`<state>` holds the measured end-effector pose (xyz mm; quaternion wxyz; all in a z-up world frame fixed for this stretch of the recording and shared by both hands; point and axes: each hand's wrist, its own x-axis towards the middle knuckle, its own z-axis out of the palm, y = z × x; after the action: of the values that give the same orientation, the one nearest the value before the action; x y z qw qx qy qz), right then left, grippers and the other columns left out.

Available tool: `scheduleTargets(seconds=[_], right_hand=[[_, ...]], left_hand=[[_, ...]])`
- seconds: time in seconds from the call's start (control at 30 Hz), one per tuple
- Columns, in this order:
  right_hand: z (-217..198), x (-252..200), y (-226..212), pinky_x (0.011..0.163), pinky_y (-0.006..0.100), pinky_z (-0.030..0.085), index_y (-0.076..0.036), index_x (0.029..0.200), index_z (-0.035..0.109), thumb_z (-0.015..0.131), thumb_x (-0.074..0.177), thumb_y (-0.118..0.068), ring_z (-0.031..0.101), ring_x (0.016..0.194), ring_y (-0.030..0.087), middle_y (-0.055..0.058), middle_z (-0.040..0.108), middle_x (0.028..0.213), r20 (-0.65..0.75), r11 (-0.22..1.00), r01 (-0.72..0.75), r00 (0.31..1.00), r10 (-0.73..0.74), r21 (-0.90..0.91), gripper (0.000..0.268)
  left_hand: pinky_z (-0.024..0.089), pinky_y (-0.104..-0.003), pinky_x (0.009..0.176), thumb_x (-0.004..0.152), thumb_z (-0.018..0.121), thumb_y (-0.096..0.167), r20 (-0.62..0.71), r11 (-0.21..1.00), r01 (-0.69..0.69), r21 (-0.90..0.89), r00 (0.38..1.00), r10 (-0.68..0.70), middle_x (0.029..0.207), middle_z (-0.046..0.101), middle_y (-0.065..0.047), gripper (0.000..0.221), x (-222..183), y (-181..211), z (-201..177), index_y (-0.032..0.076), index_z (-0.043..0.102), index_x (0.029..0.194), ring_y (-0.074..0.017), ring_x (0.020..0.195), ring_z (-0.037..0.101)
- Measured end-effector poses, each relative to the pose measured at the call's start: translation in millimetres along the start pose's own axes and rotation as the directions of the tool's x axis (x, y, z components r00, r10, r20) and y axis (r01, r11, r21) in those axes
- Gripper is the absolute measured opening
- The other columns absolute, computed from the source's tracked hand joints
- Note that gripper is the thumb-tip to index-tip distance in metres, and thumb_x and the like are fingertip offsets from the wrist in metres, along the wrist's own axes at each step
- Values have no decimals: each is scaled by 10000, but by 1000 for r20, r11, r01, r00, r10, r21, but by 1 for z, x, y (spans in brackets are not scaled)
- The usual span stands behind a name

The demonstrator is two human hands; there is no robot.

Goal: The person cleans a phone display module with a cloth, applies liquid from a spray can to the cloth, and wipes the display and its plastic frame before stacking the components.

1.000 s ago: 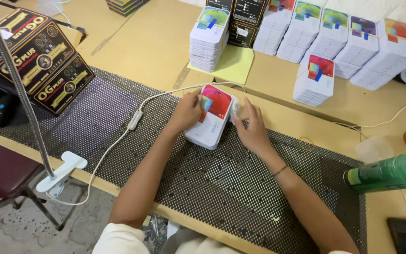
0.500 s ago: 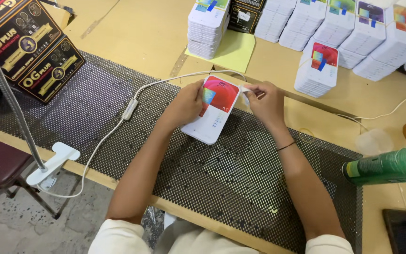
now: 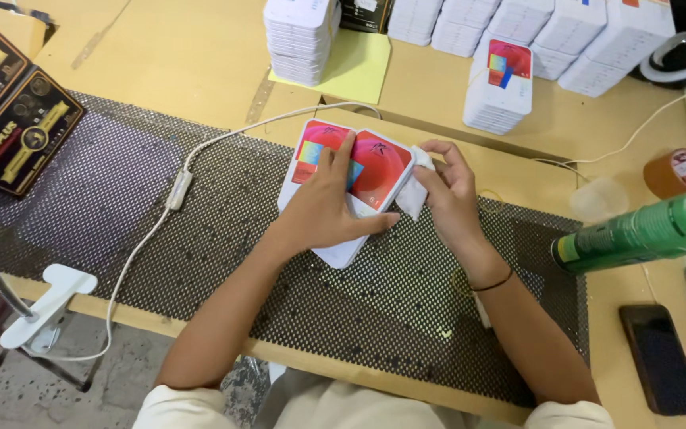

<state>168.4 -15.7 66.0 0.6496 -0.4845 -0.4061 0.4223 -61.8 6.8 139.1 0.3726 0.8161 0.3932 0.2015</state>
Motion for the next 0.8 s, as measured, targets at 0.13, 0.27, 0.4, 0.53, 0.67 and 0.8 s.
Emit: scheduleTargets(seconds=[0.13, 0.27, 0.4, 0.53, 0.67, 0.8], right_hand=[[-18, -16, -29, 703, 275, 627, 14, 1311, 611, 655, 897, -27, 696, 837, 138, 108, 701, 970, 135, 994, 73, 989, -63, -76, 419], [-26, -29, -50, 411, 307, 602, 87, 1356, 566, 608, 819, -12, 689, 502, 236, 179, 649, 750, 329, 995, 97, 939, -100, 25, 548], [-27, -35, -56, 372, 254, 561, 94, 1336, 587, 572, 797, -72, 656, 455, 172, 140, 641, 673, 372, 990, 130, 923, -103, -49, 564], [-35, -26, -30, 323, 212, 442, 87, 1217, 626, 480, 723, -44, 506, 364, 110, 85, 512, 567, 333, 995, 88, 941, -66, -51, 531], [-55, -20, 0, 356, 196, 351, 78, 1070, 646, 463, 668, -35, 421, 418, 64, 56, 477, 579, 341, 998, 37, 940, -16, -56, 455], [-77, -31, 19, 344, 186, 327, 74, 1002, 640, 472, 645, -11, 400, 400, 49, 31, 450, 574, 310, 997, 29, 951, -5, -74, 404]], left_hand=[[493, -675, 981, 684, 771, 596, -88, 997, -78, -24, 993, 75, 1319, 462, -275, 1217, -4, 17, 18, 9, 228, 1601, -604, 1125, 586], [543, -598, 911, 707, 711, 608, -113, 990, -135, -39, 985, 130, 1281, 511, -237, 1164, -10, 14, 50, -11, 277, 1593, -552, 1085, 631], [551, -584, 903, 719, 696, 580, -109, 982, -164, -95, 982, 153, 1263, 518, -226, 1154, -12, 17, 62, -16, 252, 1602, -528, 1090, 634], [548, -608, 893, 730, 691, 549, -101, 984, -136, -114, 987, 125, 1266, 510, -240, 1136, -10, 8, 79, -36, 247, 1597, -542, 1105, 610], [543, -633, 880, 738, 690, 535, -73, 987, -96, -130, 994, 87, 1285, 486, -244, 1153, -8, 0, 98, -27, 190, 1611, -596, 1061, 614], [547, -639, 869, 741, 689, 540, -21, 992, -96, -83, 995, 95, 1286, 474, -262, 1150, -6, 0, 113, -52, 206, 1600, -614, 1049, 617]])
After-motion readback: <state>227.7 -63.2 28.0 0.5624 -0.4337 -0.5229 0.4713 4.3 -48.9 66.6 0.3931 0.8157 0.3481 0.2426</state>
